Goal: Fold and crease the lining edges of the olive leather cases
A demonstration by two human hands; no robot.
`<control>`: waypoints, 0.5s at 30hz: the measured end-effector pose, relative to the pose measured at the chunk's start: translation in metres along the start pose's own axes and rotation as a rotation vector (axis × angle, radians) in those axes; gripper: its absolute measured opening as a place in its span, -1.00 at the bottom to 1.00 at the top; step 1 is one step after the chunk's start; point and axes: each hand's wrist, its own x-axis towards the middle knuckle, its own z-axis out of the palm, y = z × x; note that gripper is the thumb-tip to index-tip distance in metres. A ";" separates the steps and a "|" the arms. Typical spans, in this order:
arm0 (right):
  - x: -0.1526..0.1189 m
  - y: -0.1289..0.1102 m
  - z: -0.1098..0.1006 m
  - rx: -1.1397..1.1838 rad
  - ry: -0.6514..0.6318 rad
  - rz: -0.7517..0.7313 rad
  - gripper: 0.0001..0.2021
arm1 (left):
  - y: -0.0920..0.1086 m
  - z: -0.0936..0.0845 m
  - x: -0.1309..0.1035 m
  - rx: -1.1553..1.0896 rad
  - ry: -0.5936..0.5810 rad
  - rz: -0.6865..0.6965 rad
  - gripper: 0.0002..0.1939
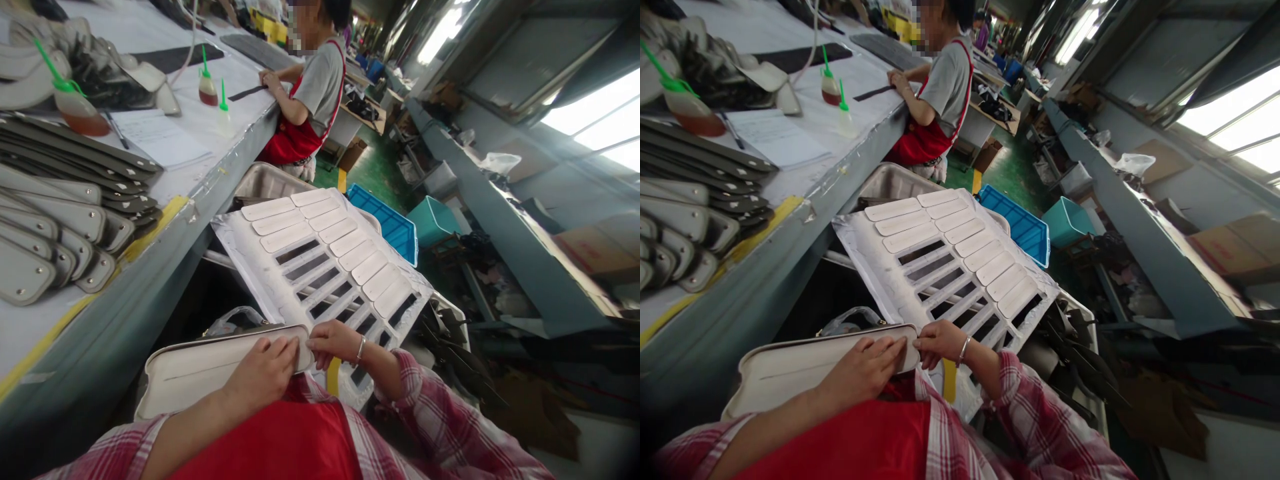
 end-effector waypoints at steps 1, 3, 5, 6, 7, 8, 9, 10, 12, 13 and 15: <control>0.002 -0.001 -0.001 0.007 0.001 0.015 -0.60 | 0.000 0.000 0.000 -0.001 0.004 -0.003 -0.73; 0.005 -0.004 -0.002 0.011 0.006 0.057 -0.61 | -0.001 0.001 -0.001 -0.012 0.005 -0.007 -0.72; 0.008 -0.008 -0.003 0.010 0.001 0.109 -0.61 | -0.003 0.001 -0.002 -0.028 0.001 -0.008 -0.71; 0.010 -0.010 -0.004 0.006 -0.001 0.134 -0.61 | -0.003 0.002 -0.001 -0.036 -0.001 -0.007 -0.70; 0.012 -0.012 -0.005 -0.002 -0.006 0.157 -0.61 | -0.004 0.002 -0.001 -0.043 -0.004 -0.005 -0.70; 0.013 -0.014 -0.006 -0.013 -0.011 0.177 -0.60 | -0.004 0.003 0.000 -0.049 -0.009 -0.004 -0.70; 0.014 -0.015 -0.006 -0.026 -0.017 0.193 -0.59 | -0.004 0.005 0.002 -0.056 -0.018 -0.005 -0.70; 0.015 -0.016 -0.007 -0.040 -0.022 0.206 -0.58 | -0.004 0.006 0.004 -0.067 -0.032 -0.010 -0.69; 0.016 -0.017 -0.007 -0.071 -0.030 0.220 -0.58 | -0.003 0.005 0.006 -0.105 -0.062 -0.034 -0.69; 0.016 -0.018 -0.006 -0.087 -0.030 0.221 -0.59 | -0.004 0.003 0.006 -0.138 -0.069 -0.048 -0.68; 0.014 -0.019 -0.004 -0.134 -0.018 0.213 -0.61 | -0.008 -0.009 -0.004 -0.250 -0.044 -0.047 -0.63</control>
